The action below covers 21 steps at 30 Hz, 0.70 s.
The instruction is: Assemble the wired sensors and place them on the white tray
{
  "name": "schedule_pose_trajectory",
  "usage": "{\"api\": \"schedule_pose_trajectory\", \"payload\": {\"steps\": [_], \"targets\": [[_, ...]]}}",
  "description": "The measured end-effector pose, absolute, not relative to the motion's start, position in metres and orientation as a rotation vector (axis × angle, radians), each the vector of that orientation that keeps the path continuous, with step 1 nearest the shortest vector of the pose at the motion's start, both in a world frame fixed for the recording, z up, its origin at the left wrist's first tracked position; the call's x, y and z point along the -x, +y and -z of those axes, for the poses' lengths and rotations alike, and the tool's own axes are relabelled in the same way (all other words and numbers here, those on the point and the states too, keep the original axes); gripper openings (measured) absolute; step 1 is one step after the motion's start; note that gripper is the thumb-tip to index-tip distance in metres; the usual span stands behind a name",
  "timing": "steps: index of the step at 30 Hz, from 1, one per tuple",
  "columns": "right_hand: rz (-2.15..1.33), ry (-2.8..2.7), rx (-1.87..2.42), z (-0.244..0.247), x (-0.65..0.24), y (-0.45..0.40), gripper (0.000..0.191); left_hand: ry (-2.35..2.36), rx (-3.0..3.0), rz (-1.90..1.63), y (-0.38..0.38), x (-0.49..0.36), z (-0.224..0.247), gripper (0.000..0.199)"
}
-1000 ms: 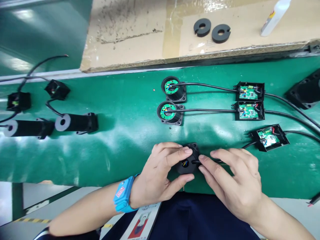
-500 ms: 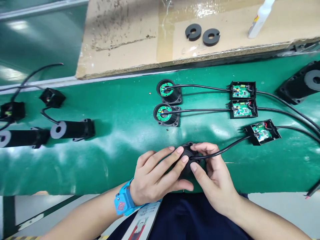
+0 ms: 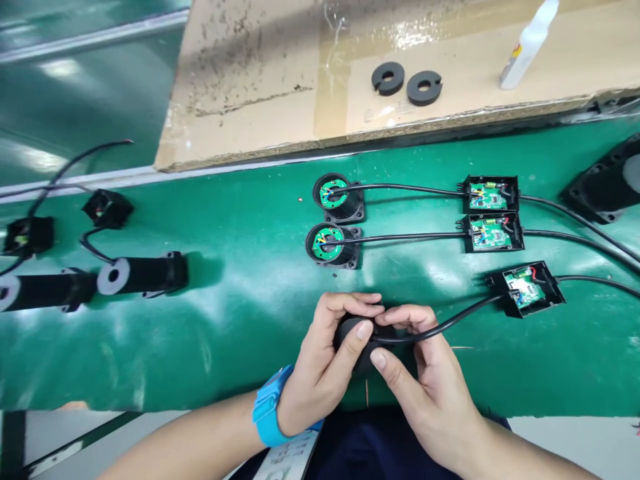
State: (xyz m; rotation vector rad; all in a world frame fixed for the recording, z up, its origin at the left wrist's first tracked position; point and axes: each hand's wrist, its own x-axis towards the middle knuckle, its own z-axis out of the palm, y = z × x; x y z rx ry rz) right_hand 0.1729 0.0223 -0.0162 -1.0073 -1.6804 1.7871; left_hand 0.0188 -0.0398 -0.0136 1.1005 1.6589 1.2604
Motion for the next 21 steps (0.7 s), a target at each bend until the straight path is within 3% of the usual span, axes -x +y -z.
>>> {"api": "schedule_pose_trajectory", "payload": {"steps": [8, 13, 21], "targets": [[-1.818, -1.622, 0.983, 0.015, -0.165, 0.026, 0.020, 1.594, -1.054, -1.288, -0.037, -0.013, 0.014, 0.009], [-1.845, -1.592, 0.942, 0.017, -0.162, 0.031, 0.017, 1.209, -1.246, -1.195, -0.031, 0.017, 0.019, 0.024], [-2.042, -1.430, 0.935, 0.017, -0.162, 0.028, 0.016, 1.468, -1.538, -1.268, -0.033, 0.013, 0.027, 0.022]]}}
